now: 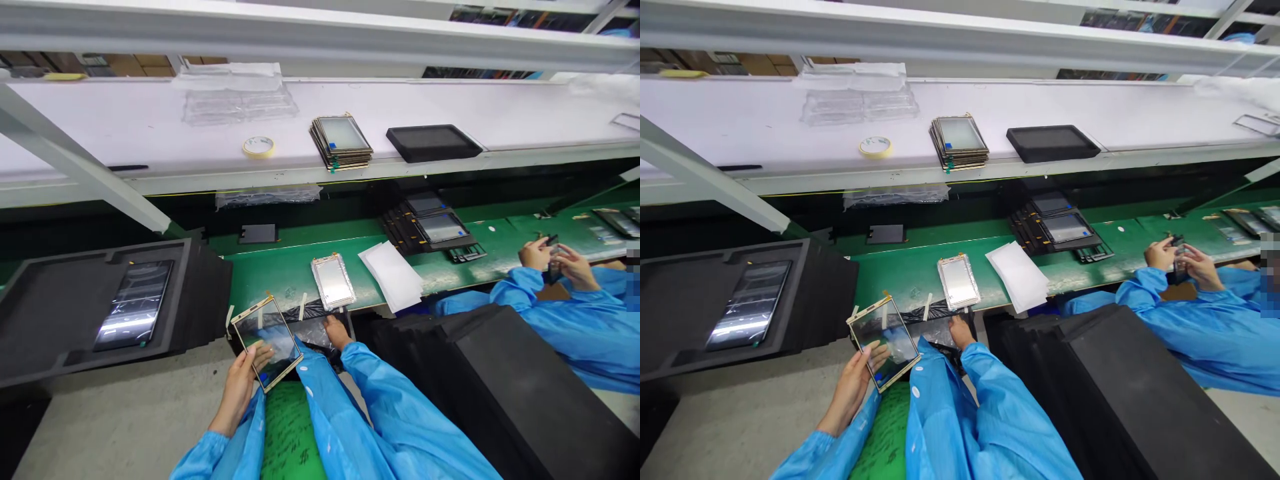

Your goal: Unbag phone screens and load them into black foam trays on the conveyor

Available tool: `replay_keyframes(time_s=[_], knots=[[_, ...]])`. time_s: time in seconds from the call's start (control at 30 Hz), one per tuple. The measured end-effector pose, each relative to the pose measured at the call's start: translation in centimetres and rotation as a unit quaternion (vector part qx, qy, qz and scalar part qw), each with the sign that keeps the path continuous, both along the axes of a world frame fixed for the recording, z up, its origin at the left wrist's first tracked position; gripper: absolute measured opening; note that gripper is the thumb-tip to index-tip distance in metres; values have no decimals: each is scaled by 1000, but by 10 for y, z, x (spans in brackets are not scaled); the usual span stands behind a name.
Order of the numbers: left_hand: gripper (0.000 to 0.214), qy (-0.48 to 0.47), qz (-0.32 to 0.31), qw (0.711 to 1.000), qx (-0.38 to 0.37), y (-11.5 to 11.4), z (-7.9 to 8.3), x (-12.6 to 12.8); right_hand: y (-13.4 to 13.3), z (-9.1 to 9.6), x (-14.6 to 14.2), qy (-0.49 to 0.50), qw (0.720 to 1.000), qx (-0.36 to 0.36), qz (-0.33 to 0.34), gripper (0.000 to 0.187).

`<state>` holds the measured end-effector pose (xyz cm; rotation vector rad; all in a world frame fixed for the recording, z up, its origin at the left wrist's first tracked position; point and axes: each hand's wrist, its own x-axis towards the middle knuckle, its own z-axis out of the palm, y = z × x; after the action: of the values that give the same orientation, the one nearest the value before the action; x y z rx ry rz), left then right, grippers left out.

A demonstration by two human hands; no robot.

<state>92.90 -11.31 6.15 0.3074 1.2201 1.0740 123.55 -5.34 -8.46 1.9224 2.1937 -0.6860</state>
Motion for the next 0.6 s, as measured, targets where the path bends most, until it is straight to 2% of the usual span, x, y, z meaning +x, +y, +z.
replay_keyframes(time_s=[0.1, 0.13, 0.3, 0.37, 0.4, 0.43, 0.47, 0.53, 0.57, 0.6], knots=[[59, -7, -5, 1000, 12, 8, 4, 8, -14, 8, -8, 10, 1000, 7, 20, 33], [59, -9, -8, 1000, 16, 11, 5, 11, -16, 11, -11, 18, 1000, 16, 6, 35], [58, -10, -17, 999, 44, 29, 13, 28, -8, 38, -13, 99, 982, 14, -158, 29], [58, -14, -13, 999, 50, 37, 16, 34, 1, 53, -14, 114, 978, 9, -176, 37], [59, -16, -12, 998, 51, 40, 17, 38, 4, 63, -16, 159, 969, 7, -188, 45], [60, -17, -13, 998, 51, 43, 19, 41, 7, 73, -19, 235, 951, 0, -200, 52], [61, -17, -16, 998, 51, 46, 21, 46, 8, 84, -24, 335, 919, -14, -207, 57], [62, -16, -23, 998, 55, 52, 29, 56, 8, 108, -35, 522, 828, -37, -202, 61], [62, -19, -28, 998, 59, 55, 34, 62, 8, 121, -40, 573, 794, -33, -199, 65], [62, -28, -37, 997, 66, 58, 42, 68, 9, 135, -42, 589, 783, -13, -199, 67]])
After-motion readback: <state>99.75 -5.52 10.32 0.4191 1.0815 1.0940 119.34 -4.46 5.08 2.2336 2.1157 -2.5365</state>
